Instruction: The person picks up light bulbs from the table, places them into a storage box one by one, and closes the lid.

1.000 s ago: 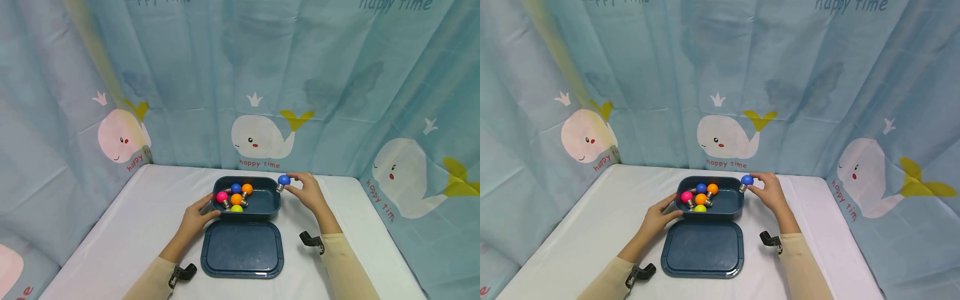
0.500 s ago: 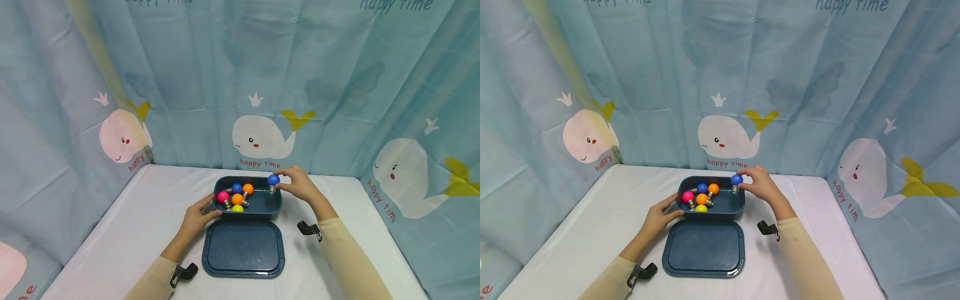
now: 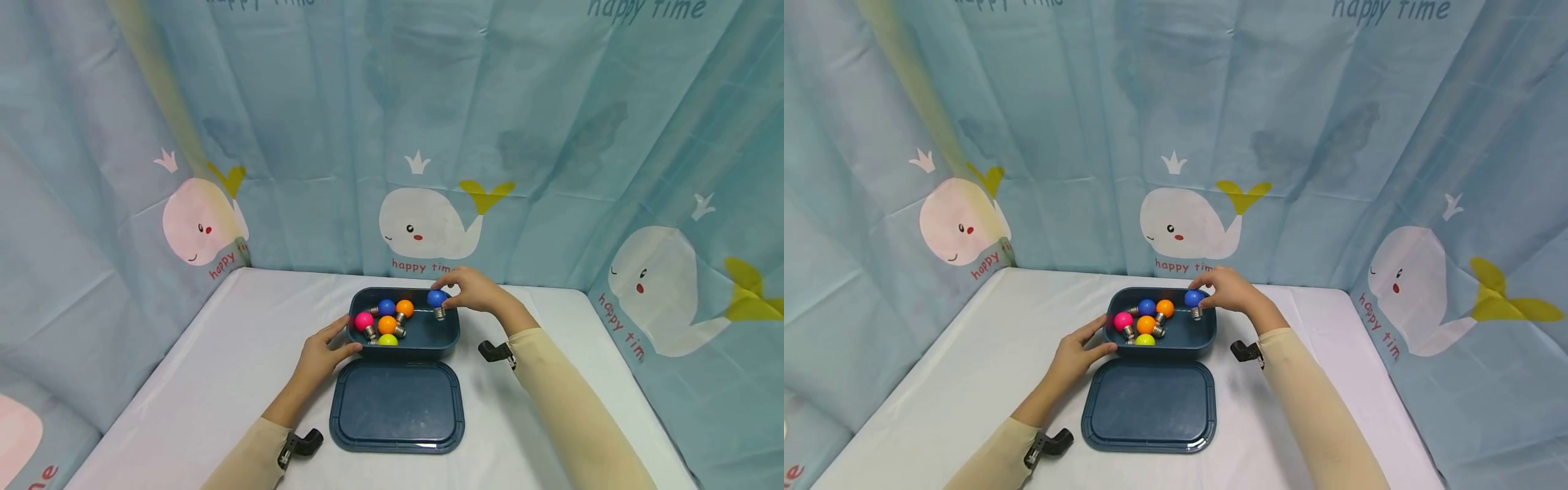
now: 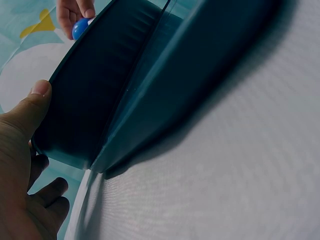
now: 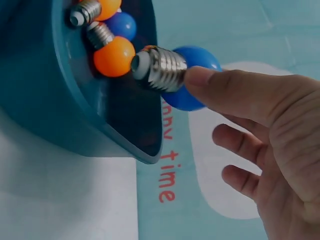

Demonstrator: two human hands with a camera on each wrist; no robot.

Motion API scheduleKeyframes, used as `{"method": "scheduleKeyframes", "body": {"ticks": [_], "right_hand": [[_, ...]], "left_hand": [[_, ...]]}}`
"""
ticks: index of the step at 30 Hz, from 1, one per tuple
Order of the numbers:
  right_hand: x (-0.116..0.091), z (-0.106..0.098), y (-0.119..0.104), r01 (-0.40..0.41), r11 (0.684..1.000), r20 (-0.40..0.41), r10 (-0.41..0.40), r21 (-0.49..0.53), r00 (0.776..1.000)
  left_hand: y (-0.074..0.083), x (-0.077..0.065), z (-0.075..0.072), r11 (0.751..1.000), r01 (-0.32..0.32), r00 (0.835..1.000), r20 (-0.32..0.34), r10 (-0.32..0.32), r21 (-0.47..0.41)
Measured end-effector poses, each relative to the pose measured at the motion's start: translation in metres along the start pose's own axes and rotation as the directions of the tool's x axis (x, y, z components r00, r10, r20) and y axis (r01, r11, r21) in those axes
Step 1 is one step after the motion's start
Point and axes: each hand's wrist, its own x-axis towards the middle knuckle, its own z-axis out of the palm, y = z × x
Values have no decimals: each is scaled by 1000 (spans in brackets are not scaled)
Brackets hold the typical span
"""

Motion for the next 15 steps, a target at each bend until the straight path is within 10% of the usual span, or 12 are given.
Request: {"method": "scheduleKeyframes", "body": {"ticks": [15], "right_hand": [[26, 5, 2, -27, 998, 194, 15, 62, 981]], "left_hand": [[-1, 0, -1, 1000, 16, 1000, 18, -16, -11]]}}
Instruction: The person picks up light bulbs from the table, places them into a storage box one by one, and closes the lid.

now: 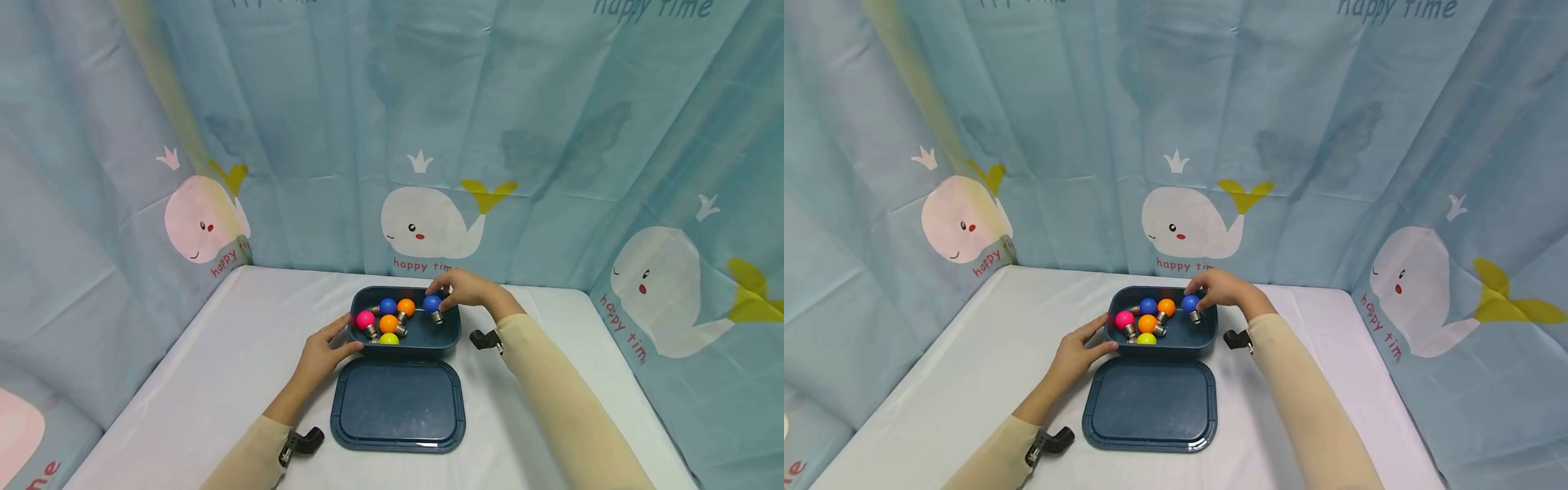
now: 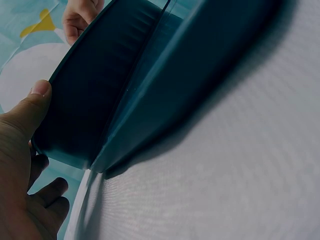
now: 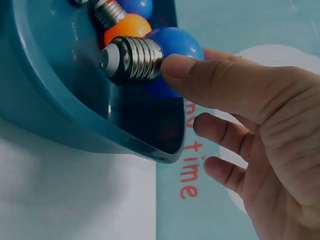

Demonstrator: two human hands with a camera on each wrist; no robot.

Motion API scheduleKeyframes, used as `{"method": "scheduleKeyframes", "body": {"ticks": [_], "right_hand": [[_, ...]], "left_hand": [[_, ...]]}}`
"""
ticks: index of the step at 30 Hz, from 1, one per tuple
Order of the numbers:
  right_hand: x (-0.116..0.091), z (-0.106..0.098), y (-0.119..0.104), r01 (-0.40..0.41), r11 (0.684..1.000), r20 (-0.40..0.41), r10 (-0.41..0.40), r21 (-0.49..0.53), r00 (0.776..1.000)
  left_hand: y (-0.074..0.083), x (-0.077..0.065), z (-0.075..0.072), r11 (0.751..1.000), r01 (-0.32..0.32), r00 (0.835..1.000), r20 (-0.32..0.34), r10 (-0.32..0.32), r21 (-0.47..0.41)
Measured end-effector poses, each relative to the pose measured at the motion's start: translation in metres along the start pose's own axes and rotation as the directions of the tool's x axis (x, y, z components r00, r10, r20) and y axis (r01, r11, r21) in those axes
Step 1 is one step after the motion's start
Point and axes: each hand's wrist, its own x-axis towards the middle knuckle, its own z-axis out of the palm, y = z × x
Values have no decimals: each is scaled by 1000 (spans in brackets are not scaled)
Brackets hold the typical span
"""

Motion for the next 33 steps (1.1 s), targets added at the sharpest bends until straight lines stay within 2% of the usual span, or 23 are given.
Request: {"method": "scheduleKeyframes", "body": {"ticks": [12, 24, 33], "right_hand": [[12, 6, 4, 6, 1000, 84, -4, -15, 996], [15, 18, 10, 36, 995, 73, -30, -88, 997], [14, 26, 11, -1, 989, 45, 8, -145, 999]], "left_hand": [[2, 1, -1, 1000, 8, 1000, 1, -8, -5], [-2, 0, 2, 1000, -6, 1000, -10, 6, -3], [-1, -1, 1, 1000, 0, 1000, -6, 0, 0]]}}
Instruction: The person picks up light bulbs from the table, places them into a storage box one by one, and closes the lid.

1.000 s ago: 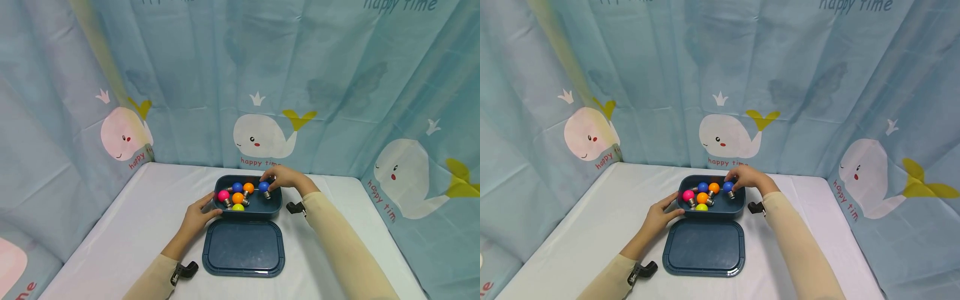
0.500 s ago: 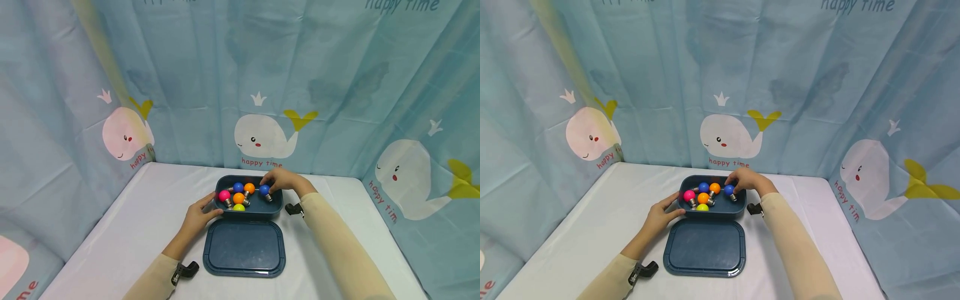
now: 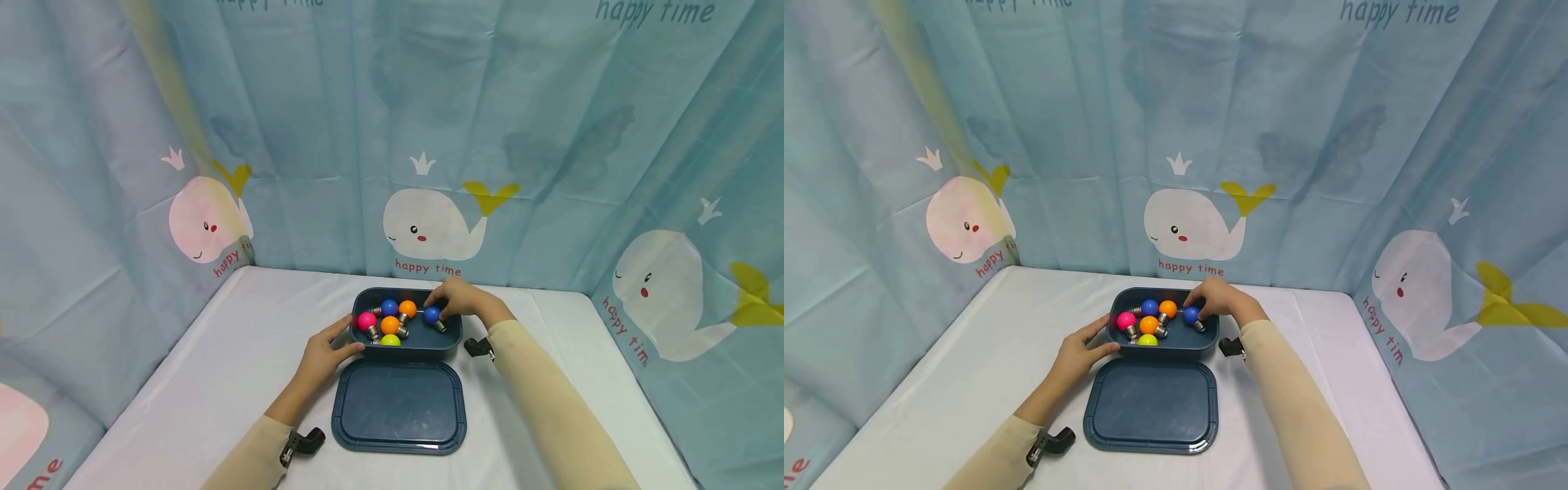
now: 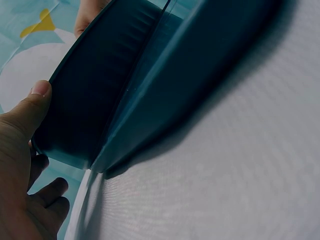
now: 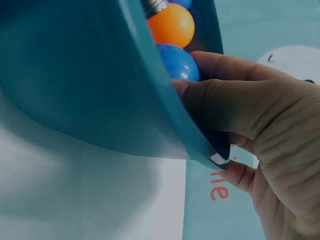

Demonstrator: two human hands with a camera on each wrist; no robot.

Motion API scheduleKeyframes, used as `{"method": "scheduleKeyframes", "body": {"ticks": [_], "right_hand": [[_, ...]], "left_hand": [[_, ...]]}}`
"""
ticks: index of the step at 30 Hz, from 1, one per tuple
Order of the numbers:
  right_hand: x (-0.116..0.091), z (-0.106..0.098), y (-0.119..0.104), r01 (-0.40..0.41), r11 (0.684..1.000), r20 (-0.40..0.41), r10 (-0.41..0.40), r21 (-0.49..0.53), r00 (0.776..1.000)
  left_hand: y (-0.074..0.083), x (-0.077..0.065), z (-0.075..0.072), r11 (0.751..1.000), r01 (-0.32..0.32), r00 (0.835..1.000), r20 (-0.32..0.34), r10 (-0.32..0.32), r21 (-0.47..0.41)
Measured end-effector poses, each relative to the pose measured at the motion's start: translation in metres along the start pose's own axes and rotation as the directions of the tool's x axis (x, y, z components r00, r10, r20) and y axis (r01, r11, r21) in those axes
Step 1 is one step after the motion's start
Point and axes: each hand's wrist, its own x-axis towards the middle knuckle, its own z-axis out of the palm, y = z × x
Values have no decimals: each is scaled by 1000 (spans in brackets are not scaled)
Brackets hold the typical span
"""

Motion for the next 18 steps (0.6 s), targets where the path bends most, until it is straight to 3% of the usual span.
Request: {"method": "scheduleKeyframes", "body": {"ticks": [18], "right_hand": [[-9, 3, -5, 2, 1000, -63, -1, 10, 998]], "left_hand": [[2, -1, 0, 1000, 10, 1000, -3, -10, -6]]}}
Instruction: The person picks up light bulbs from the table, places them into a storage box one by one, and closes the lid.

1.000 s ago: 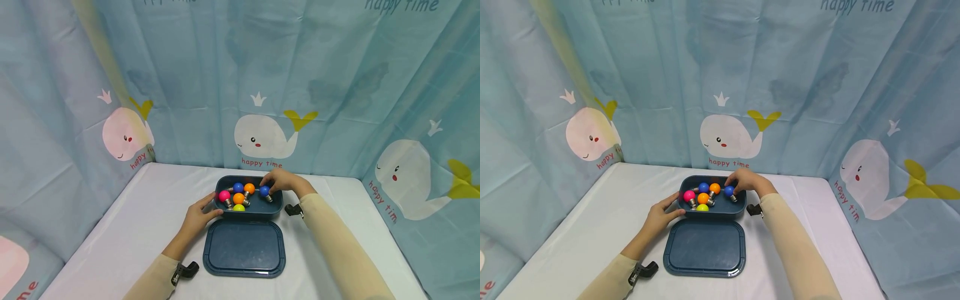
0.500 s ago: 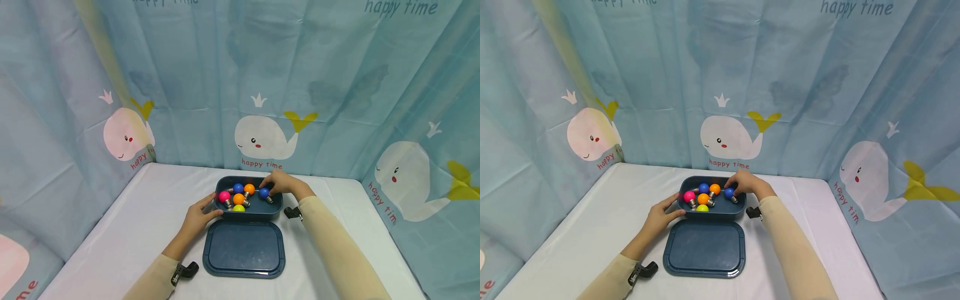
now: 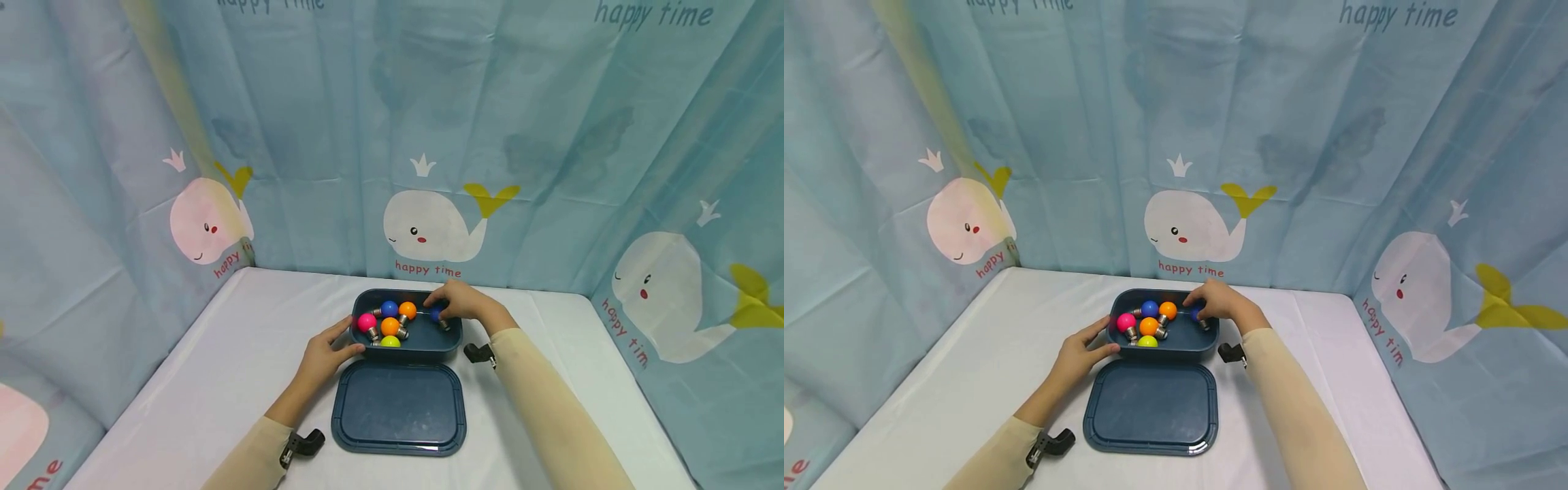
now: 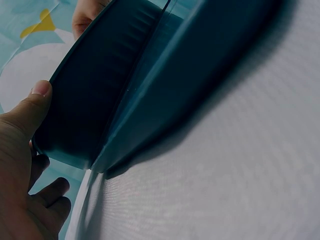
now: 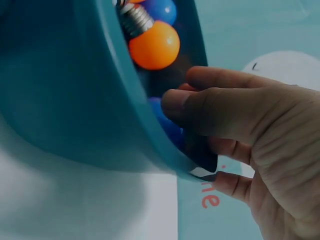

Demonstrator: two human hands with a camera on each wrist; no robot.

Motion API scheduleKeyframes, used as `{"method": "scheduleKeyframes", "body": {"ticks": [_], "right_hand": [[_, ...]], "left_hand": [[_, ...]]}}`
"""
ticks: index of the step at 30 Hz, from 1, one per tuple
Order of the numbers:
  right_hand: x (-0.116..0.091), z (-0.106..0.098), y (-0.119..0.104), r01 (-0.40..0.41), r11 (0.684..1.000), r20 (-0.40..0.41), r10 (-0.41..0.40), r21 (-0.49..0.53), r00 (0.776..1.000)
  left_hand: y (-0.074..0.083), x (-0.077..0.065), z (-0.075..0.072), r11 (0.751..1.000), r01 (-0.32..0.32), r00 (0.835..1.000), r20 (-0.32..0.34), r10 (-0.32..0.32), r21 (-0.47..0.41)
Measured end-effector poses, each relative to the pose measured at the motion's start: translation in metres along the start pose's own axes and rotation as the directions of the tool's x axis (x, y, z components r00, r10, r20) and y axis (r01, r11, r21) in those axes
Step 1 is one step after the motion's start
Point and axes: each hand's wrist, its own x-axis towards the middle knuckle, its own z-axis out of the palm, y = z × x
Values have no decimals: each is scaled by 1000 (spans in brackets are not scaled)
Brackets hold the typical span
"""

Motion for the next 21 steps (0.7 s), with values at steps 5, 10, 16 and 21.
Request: {"method": "scheduleKeyframes", "body": {"ticks": [5, 10, 16, 21], "right_hand": [[-8, 1, -2, 29, 999, -77, -27, 27, 997], [-20, 1, -6, 69, 997, -169, -63, 28, 984], [-43, 1, -15, 60, 997, -285, -47, 40, 957], [-63, 7, -22, 55, 997, -359, -35, 46, 933]], "left_hand": [[0, 0, 0, 1000, 5, 1000, -1, -5, 0], [0, -1, 1, 1000, 9, 1000, -3, -9, 0], [0, 0, 1, 1000, 5, 1000, 3, -5, 12], [1, 1, 0, 1000, 8, 1000, 9, -8, 20]]}}
